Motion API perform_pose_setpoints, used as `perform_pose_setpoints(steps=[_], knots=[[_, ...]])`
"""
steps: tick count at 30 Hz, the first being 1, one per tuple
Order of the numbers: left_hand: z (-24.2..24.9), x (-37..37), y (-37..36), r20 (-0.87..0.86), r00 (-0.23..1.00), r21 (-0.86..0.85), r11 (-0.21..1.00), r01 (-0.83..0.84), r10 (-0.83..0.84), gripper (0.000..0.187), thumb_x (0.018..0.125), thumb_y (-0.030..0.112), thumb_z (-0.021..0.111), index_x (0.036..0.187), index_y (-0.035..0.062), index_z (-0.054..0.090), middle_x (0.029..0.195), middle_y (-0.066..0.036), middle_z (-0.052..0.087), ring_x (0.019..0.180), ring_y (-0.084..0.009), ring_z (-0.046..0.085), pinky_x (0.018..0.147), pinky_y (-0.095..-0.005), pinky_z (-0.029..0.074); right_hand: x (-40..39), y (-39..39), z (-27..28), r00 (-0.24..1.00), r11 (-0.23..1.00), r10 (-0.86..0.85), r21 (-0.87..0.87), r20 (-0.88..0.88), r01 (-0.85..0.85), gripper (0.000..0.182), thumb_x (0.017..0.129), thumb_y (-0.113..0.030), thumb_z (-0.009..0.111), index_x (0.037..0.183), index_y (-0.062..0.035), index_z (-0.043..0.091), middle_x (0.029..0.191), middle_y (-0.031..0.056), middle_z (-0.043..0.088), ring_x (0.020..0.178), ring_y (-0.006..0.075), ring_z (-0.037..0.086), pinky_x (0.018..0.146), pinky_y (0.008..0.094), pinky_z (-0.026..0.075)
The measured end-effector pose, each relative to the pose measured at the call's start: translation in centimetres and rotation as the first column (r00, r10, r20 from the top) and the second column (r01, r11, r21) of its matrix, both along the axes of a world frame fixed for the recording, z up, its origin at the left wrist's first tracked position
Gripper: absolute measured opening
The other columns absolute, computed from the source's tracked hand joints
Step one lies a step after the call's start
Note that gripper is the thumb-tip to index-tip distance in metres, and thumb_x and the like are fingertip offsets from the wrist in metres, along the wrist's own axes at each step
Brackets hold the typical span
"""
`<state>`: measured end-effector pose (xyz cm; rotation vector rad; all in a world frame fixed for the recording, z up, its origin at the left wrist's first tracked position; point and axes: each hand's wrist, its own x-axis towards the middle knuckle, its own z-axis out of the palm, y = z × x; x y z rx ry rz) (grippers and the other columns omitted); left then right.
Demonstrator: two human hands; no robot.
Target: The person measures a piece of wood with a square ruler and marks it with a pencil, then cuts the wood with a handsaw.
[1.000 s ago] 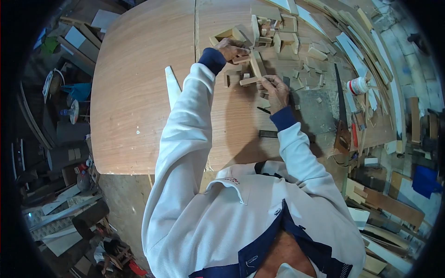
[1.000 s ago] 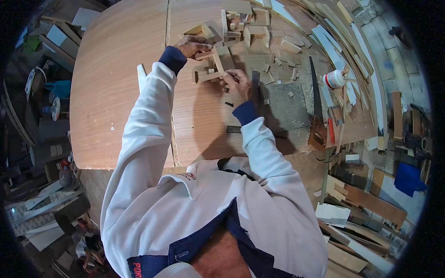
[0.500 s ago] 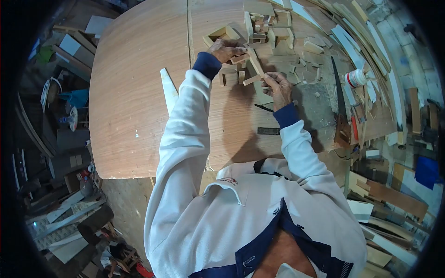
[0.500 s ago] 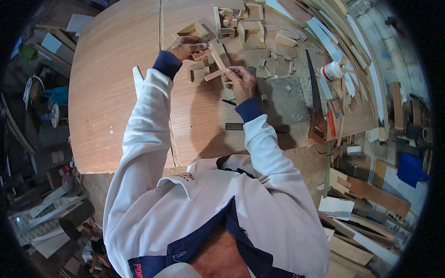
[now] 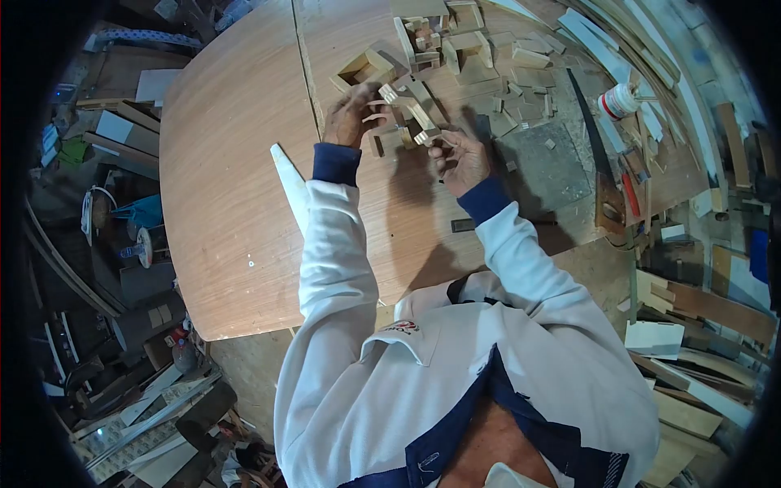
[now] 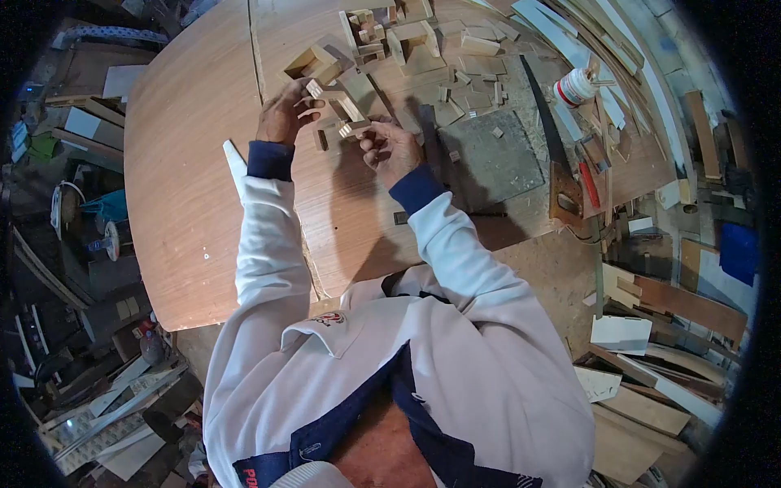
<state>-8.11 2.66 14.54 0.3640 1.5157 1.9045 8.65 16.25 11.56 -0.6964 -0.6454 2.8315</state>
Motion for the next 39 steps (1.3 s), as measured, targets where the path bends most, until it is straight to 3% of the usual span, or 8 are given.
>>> perform_pose_setpoints(steps=[1, 6, 8, 14, 17, 20, 26, 39], knots=[[-0.9, 0.1, -0.1, 0.009, 1.0, -0.045, 0.999, -0.015, 0.015, 0.032, 0.09, 0.019, 0.052, 0.116, -0.0002, 0.052, 0.106, -0.01, 0.06, 0.092, -0.0198, 0.061, 0.075, -0.032, 0.049, -0.1, -0.2, 0.2, 1.0, 0.997, 0.009, -0.074, -0.022, -0.01, 0.012, 0.084, -0.015, 0.053, 0.09, -0.0053, 0.057, 0.077, 0.0071, 0.059, 0.061, 0.0128, 0.052, 0.05, 0.0211, 0.041], [-1.5, 2.7, -0.6, 0.099, 0.995, 0.086, 0.996, 0.014, -0.022, 0.03, 0.089, 0.012, 0.052, 0.117, 0.0014, 0.052, 0.098, -0.006, 0.061, 0.089, -0.0159, 0.06, 0.073, -0.0313, 0.049, -0.5, -1.8, -0.7, 0.991, 0.939, 0.119, -0.317, -0.062, -0.133, 0.014, 0.086, -0.016, 0.049, 0.091, -0.0046, 0.056, 0.079, 0.0083, 0.059, 0.061, 0.0124, 0.052, 0.05, 0.0202, 0.043], [-1.4, 3.1, -1.0, 0.077, 0.997, 0.077, 0.997, 0.005, -0.011, 0.022, 0.088, 0.013, 0.054, 0.107, 0.0018, 0.057, 0.088, -0.004, 0.061, 0.08, -0.0135, 0.058, 0.073, -0.0308, 0.048, -0.7, -2.6, -0.8, 0.989, 0.92, 0.133, -0.363, -0.064, -0.147, 0.016, 0.087, -0.016, 0.048, 0.092, -0.004, 0.057, 0.079, 0.0084, 0.059, 0.061, 0.012, 0.052, 0.05, 0.0195, 0.043], [-0.6, 2.8, -1.4, 0.104, 0.987, 0.042, 0.991, -0.127, 0.122, 0.007, 0.086, 0.013, 0.059, 0.084, 0.0061, 0.06, 0.071, 0.001, 0.053, 0.067, -0.0114, 0.054, 0.069, -0.0302, 0.047, -1.2, -4.1, 0.1, 0.977, 0.967, 0.214, -0.138, -0.011, -0.213, 0.02, 0.087, -0.019, 0.047, 0.098, -0.0066, 0.058, 0.079, 0.007, 0.062, 0.059, 0.0084, 0.053, 0.045, 0.018, 0.042], [-1.1, 2.1, -1.5, 0.107, 0.976, -0.039, 0.982, -0.185, 0.188, 0.007, 0.085, 0.013, 0.061, 0.086, 0.0058, 0.061, 0.073, 0.001, 0.054, 0.065, -0.0116, 0.053, 0.066, -0.0297, 0.046, -0.5, -4.0, 1.3, 0.96, 0.969, 0.223, 0.072, 0.167, -0.238, 0.018, 0.086, -0.02, 0.051, 0.097, -0.0083, 0.059, 0.079, 0.0062, 0.063, 0.058, 0.0083, 0.053, 0.045, 0.0189, 0.042], [-2.3, 1.1, -1.7, 0.122, 0.981, -0.087, 0.986, -0.139, 0.149, 0.011, 0.084, 0.012, 0.063, 0.09, 0.0041, 0.062, 0.077, 0.0, 0.057, 0.068, -0.0132, 0.057, 0.067, -0.0302, 0.048, 0.3, -3.3, 1.0, 0.952, 0.949, 0.252, 0.145, 0.176, -0.279, 0.019, 0.087, -0.023, 0.053, 0.102, -0.011, 0.057, 0.084, 0.0039, 0.062, 0.063, 0.0081, 0.053, 0.05, 0.0186, 0.039], [-3.6, 0.0, -2.4, 0.127, 0.983, -0.116, 0.987, -0.115, 0.13, 0.023, 0.082, 0.012, 0.064, 0.103, 0.0009, 0.061, 0.093, -0.004, 0.063, 0.081, -0.0186, 0.062, 0.072, -0.0318, 0.05, 1.6, -2.3, -1.2, 0.947, 0.94, 0.271, 0.164, 0.172, -0.299, 0.015, 0.087, -0.022, 0.052, 0.096, -0.0115, 0.059, 0.082, 0.0015, 0.061, 0.062, 0.0069, 0.052, 0.052, 0.0215, 0.038], [-4.4, -1.6, -2.8, 0.12, 0.985, -0.18, 0.978, -0.102, 0.124, 0.025, 0.081, 0.016, 0.066, 0.102, 0.0012, 0.061, 0.089, -0.005, 0.063, 0.076, -0.0162, 0.061, 0.068, -0.0309, 0.052, 4.3, -2.9, -2.0, 0.916, 0.907, 0.297, 0.22, 0.269, -0.359, 0.012, 0.084, -0.022, 0.058, 0.088, -0.0113, 0.06, 0.077, 0.001, 0.061, 0.063, 0.0072, 0.054, 0.054, 0.0225, 0.042]])
